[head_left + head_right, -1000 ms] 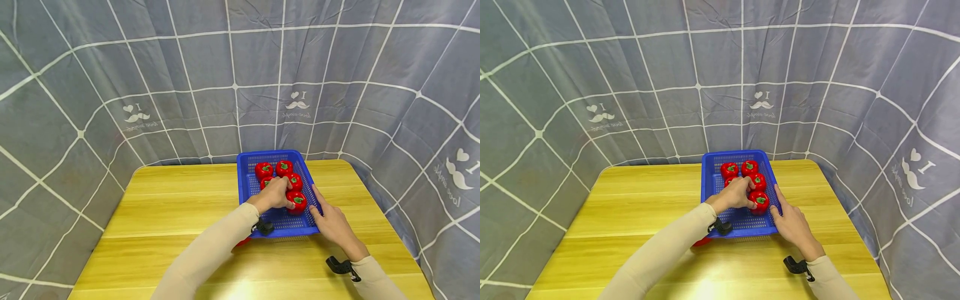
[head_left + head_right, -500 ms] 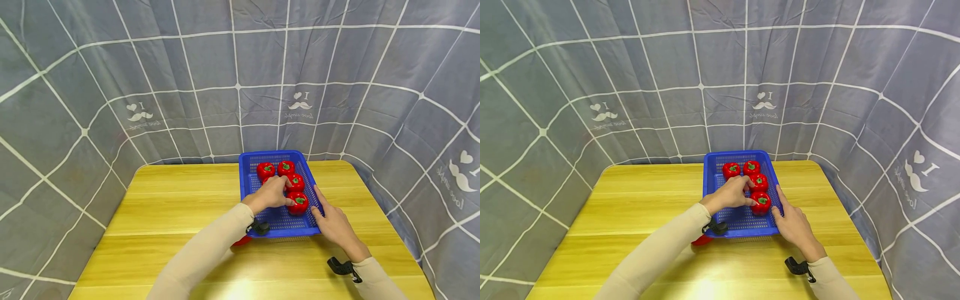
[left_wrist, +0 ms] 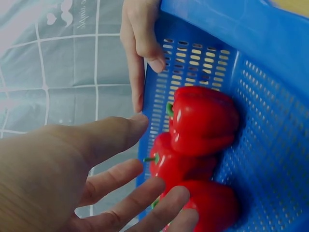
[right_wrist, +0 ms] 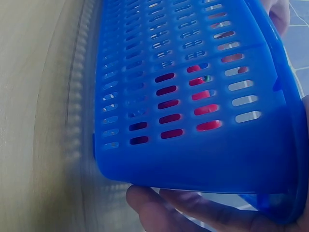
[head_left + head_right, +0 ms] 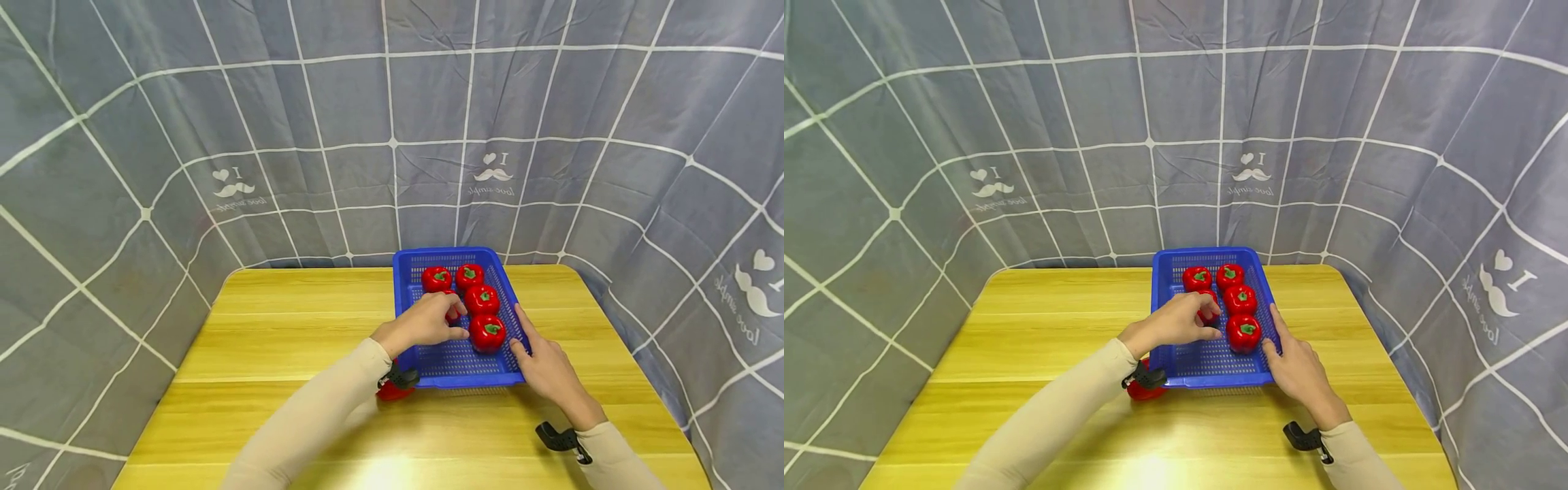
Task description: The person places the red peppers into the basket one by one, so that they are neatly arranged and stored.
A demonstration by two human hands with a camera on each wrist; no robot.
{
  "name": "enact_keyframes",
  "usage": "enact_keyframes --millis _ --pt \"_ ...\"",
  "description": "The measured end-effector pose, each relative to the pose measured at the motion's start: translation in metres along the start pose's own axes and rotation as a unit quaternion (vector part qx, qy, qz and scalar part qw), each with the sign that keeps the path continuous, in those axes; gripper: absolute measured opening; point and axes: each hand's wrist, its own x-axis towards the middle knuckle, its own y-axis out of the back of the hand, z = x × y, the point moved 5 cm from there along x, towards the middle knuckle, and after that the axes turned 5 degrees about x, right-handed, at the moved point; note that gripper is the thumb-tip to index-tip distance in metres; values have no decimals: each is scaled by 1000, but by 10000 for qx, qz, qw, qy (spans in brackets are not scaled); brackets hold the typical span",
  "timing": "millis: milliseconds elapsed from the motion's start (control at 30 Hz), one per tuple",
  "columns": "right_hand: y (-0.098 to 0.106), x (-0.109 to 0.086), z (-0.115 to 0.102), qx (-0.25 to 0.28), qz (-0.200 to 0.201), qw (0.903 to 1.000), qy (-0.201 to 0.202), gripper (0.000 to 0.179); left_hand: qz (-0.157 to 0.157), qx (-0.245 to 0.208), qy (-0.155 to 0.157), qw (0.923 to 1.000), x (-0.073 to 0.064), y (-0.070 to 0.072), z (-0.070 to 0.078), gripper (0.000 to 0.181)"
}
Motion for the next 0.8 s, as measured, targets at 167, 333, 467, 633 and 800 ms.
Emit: enact_keyframes --millis 167,333,467,633,800 --pt "1 -1 1 -21 -28 10000 -44 78 108 9 -46 9999 -10 7 -7 41" --pt "2 -1 0 -19 -17 10000 -34 78 230 -98 -156 9996 -19 13 -14 41" --pt "1 0 0 -18 32 10000 27 78 354 -185 -175 9990 -28 17 -20 39" --pt "0 0 1 0 40 10000 40 78 537 -175 -224 9982 -42 21 -25 33" --pt "0 1 1 8 23 10000 17 77 680 -34 -288 9973 -63 24 -35 32"
